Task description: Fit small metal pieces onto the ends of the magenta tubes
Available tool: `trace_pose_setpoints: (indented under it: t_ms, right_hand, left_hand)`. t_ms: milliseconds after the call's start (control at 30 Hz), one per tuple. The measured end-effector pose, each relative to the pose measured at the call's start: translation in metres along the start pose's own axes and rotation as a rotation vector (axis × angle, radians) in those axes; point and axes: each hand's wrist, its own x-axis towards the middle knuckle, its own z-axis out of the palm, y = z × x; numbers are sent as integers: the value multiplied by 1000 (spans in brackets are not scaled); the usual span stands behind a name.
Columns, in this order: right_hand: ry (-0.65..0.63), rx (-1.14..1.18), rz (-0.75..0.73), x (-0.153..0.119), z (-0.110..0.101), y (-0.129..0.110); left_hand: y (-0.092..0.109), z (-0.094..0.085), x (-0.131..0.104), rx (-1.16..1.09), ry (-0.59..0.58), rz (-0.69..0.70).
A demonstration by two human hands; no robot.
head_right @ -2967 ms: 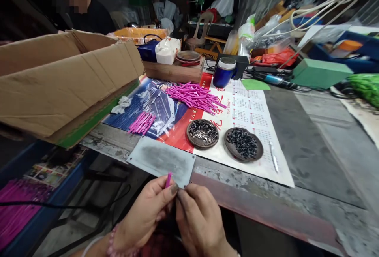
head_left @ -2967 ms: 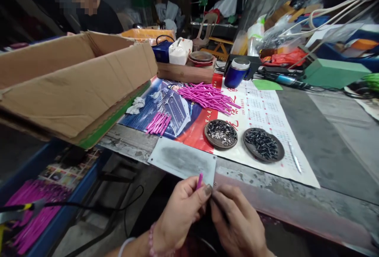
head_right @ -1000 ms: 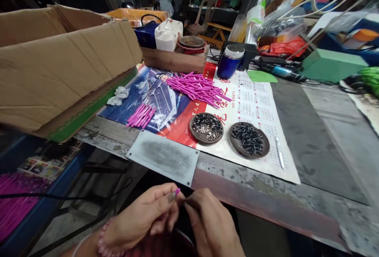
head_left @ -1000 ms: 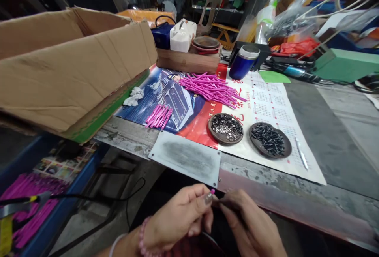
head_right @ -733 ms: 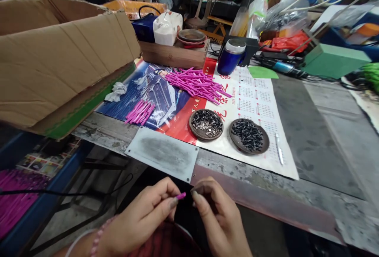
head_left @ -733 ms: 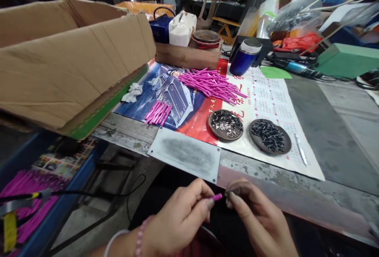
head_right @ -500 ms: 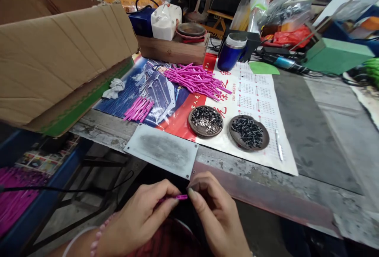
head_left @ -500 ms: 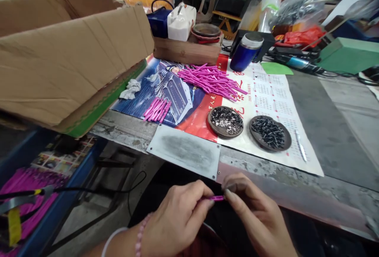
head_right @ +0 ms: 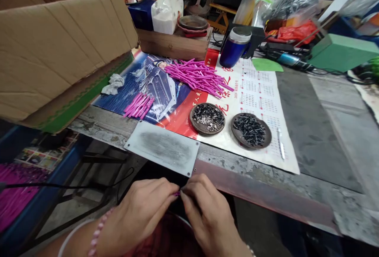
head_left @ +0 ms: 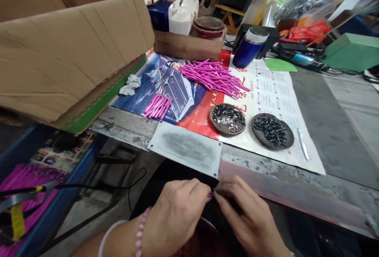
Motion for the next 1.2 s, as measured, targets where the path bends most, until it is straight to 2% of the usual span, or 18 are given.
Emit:
trace_pose_setpoints:
  t_ms: [167, 233, 500, 867, 1200]
  right_hand:
    - [-138, -4, -17, -1, -4, 2]
    - [-158, 35, 3, 0, -7, 2]
    - [-161, 173, 197, 2, -9, 5]
    - [-158, 98, 279, -2, -4, 5]
    - [-107, 94, 254, 6, -1, 1]
  left_hand:
    - [-4, -2, -1, 15, -28, 26]
    - [-5, -3, -1, 3, -26, 32]
    - [-3, -12, 0, -57, -4, 58]
    - [-12, -2, -3, -51, 141, 109]
    - [-11, 0, -1, -8, 248, 164]
